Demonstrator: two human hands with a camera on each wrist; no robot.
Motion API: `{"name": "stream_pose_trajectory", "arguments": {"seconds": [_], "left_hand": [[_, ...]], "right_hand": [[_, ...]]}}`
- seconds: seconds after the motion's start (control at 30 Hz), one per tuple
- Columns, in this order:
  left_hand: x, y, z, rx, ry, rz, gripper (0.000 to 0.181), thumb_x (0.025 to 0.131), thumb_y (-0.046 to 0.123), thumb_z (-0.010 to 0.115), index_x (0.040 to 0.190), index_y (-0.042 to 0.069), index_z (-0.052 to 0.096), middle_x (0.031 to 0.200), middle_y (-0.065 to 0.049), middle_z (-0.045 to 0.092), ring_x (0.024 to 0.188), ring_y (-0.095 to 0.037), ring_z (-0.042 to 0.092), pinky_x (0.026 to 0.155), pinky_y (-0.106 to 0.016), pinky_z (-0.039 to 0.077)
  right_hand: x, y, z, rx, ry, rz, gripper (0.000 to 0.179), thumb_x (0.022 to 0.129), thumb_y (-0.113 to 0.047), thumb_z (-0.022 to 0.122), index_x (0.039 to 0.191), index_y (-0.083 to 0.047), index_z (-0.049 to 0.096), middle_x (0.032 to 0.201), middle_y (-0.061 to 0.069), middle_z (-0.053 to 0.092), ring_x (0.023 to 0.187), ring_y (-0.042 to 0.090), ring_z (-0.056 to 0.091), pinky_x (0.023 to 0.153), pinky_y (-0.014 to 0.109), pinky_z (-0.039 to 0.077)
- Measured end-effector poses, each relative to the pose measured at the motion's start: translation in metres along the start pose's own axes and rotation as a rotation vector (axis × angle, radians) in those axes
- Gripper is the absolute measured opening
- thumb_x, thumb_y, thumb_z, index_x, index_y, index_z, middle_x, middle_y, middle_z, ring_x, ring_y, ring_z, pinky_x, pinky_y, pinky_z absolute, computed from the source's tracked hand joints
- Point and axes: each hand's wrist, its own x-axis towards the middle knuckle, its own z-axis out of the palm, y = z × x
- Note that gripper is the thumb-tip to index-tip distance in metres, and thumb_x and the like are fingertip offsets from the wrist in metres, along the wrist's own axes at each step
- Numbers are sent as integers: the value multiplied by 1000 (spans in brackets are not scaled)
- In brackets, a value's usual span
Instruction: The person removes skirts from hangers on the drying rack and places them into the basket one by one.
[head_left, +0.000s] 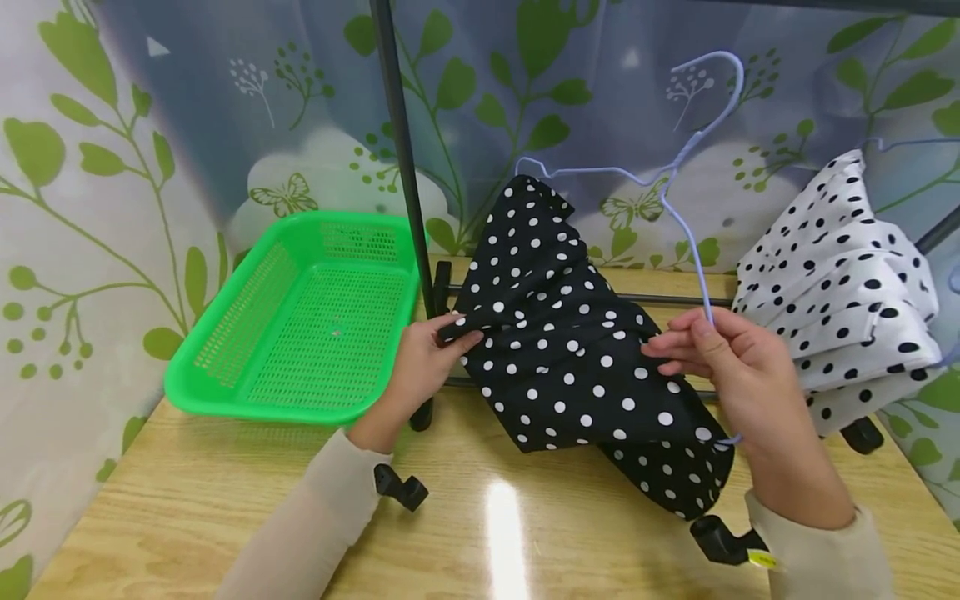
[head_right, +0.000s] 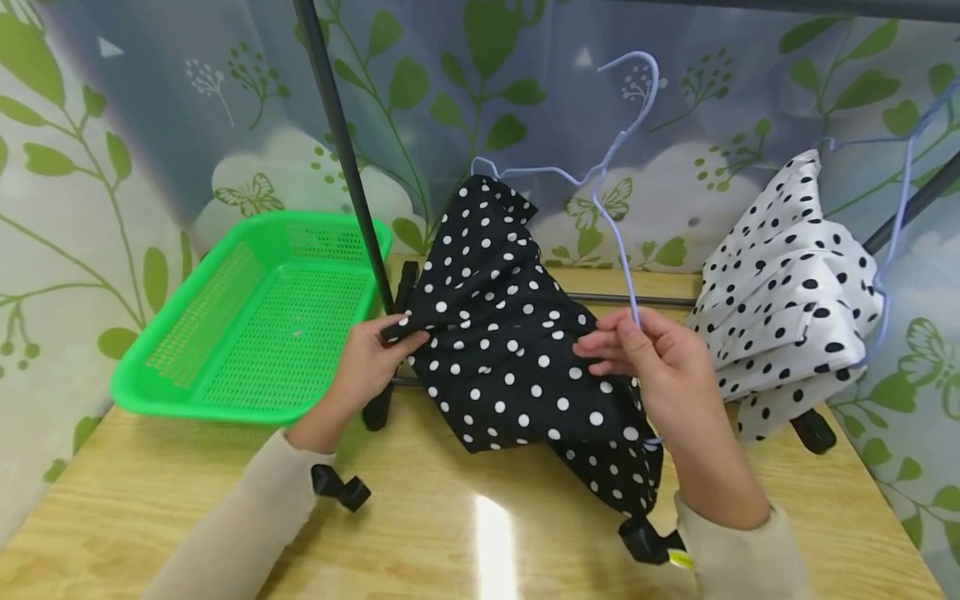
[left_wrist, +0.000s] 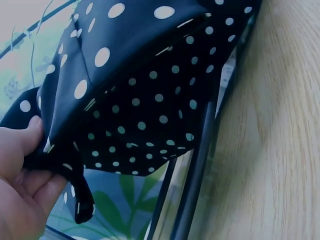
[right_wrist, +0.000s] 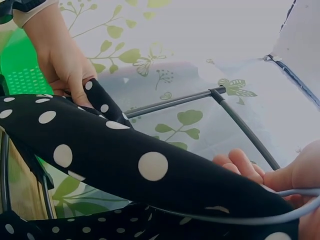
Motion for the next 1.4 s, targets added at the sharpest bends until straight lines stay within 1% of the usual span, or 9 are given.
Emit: {"name": "stream_pose_trajectory", "arguments": {"seconds": [0.13,0.2,0.27,0.37,0.43,0.5,0.8,1.07,1.4], "left_hand": [[-5,7,2,56,34,32,26,86,8,74,111,2,73,87,-14,73,42,-9,38,41,-21,32],[-7,10,2,56,44,63,28,86,7,73,114,3,72,97,-14,73,48,-11,51,41,-20,30],[-8,12,2,49,48,95,28,87,5,73,114,1,71,107,-13,72,72,-15,67,51,-16,41],[-9,15,1,-1,38,105,25,89,4,70,114,1,69,123,-10,66,70,-9,65,52,-14,40],[-10,16,1,-39,28,76,17,91,5,68,107,1,68,109,-10,71,50,-5,51,50,-16,41],[-11,18,1,-66,30,44,8,92,6,66,99,3,66,89,-9,69,42,-4,30,42,-21,29],[-10,24,2,-109,74,51,8,92,6,66,90,2,60,70,-5,50,59,-17,43,55,-25,34],[-8,27,2,-114,107,82,8,94,6,64,90,0,60,71,-7,55,62,-17,48,58,-25,38],[-5,28,2,-98,133,113,8,93,5,64,90,-1,60,78,-11,61,72,-19,54,67,-27,43]], "right_hand": [[1,1,0,-6,10,11,23,103,-12,47,99,7,60,88,9,74,82,17,72,67,26,56],[2,2,0,-2,15,13,23,103,-13,47,99,5,61,87,8,74,82,17,72,68,26,56],[2,2,0,7,19,11,23,103,-14,47,99,4,61,87,8,74,82,17,72,68,26,56],[3,3,-1,43,23,5,24,103,-14,47,99,5,62,87,8,74,81,17,72,68,26,56],[3,4,-1,79,21,1,25,103,-14,46,99,7,61,87,9,74,81,18,72,68,26,56],[4,4,-1,111,14,-2,27,103,-13,46,100,10,60,88,9,74,81,18,72,67,27,56],[5,4,3,74,39,46,16,101,-8,51,103,6,60,94,8,74,83,18,73,69,27,57],[7,7,6,9,37,1,18,94,14,50,105,7,62,108,6,72,81,18,73,67,27,57],[7,12,5,21,-43,51,23,101,-7,49,120,3,58,104,5,73,88,18,72,73,30,57]]}}
